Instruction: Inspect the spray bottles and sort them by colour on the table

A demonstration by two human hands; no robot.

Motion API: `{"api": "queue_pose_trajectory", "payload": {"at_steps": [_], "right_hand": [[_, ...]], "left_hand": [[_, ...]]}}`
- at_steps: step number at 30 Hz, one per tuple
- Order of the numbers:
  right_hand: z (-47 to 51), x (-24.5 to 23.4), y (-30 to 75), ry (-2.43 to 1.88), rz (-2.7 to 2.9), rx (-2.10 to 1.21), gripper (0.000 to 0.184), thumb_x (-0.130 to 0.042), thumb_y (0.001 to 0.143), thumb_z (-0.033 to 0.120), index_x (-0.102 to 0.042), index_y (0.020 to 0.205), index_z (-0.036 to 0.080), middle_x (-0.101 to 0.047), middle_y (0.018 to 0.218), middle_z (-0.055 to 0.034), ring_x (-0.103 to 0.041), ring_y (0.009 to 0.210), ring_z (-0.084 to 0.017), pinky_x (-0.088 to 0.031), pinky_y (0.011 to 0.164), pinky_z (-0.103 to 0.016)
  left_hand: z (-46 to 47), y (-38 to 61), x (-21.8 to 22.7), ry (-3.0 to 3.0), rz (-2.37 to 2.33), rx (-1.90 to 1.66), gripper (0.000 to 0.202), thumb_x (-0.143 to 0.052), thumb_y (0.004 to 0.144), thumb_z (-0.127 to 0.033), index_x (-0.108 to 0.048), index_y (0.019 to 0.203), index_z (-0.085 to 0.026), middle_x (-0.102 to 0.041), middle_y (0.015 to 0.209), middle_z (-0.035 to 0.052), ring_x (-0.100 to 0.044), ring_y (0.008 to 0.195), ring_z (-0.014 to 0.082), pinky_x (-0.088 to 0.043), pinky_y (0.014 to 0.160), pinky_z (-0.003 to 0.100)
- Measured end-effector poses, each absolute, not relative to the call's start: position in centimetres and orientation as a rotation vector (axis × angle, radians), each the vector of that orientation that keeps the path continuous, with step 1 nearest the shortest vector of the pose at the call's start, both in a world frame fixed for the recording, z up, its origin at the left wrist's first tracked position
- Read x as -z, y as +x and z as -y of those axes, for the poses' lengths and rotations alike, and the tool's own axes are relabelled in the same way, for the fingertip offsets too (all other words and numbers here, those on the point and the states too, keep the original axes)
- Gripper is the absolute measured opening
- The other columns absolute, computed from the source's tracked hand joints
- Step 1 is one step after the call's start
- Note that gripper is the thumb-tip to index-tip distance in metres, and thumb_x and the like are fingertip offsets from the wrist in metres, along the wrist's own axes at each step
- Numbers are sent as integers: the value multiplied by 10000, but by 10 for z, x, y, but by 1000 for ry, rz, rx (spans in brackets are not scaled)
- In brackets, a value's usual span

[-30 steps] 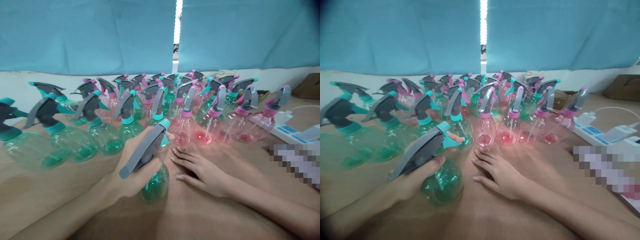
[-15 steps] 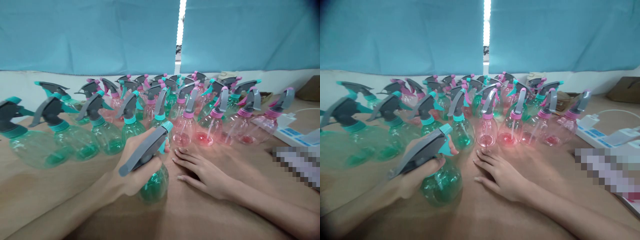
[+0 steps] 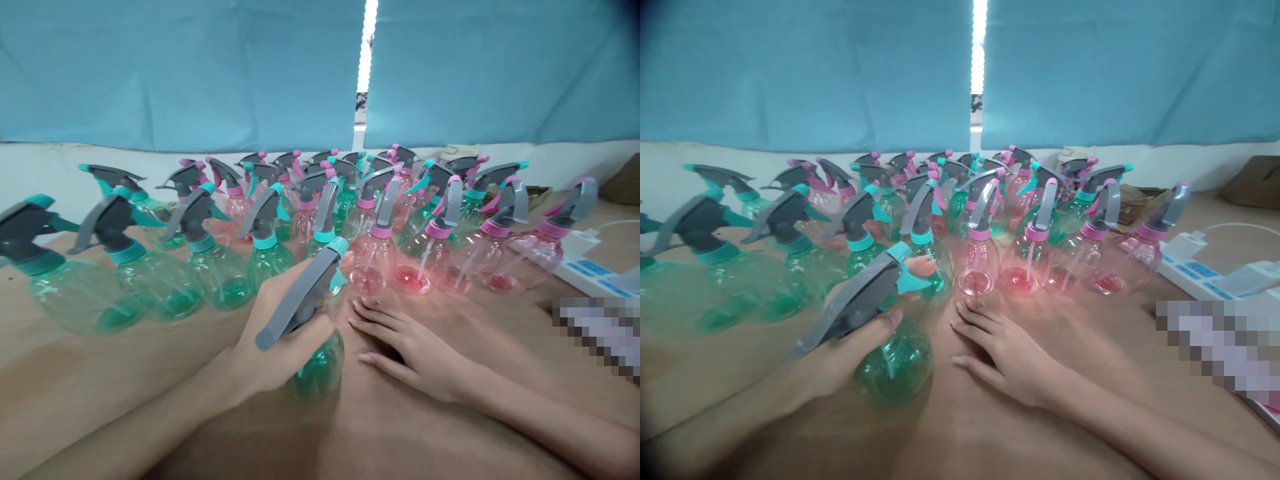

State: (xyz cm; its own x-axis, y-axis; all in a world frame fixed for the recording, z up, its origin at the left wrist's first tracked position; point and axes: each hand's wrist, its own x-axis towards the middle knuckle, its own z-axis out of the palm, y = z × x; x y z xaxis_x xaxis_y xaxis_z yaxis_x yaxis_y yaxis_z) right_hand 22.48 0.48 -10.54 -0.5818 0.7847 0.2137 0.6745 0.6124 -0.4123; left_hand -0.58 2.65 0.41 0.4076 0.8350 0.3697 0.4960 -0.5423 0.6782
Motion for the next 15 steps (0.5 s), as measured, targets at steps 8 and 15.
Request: {"api": "queue_pose_trajectory", "payload": {"at_steps": [8,15], "right_hand": [[-4,104,224,-1195,2487,-409,553,-483,968,475,-425,1456,223,-416,1507,-82,-343,1407,-289,-331,1137,-519],[-5,107,225,-1164,2469,-396,524,-493,966,461,-452,1439,240,-433,1497,-82,-366,1395,-294,-352,1121,-528]], "left_hand": [[-27,-4,-1,2159,-1078,-941,45,-460,740,-223,-494,719,-245,-529,606,-48,-525,526,149,-445,497,277],[-28,-6,1,2122,-1022,-917,23,-477,760,-226,-488,771,-244,-528,619,-50,-535,548,140,-456,504,259]]}}
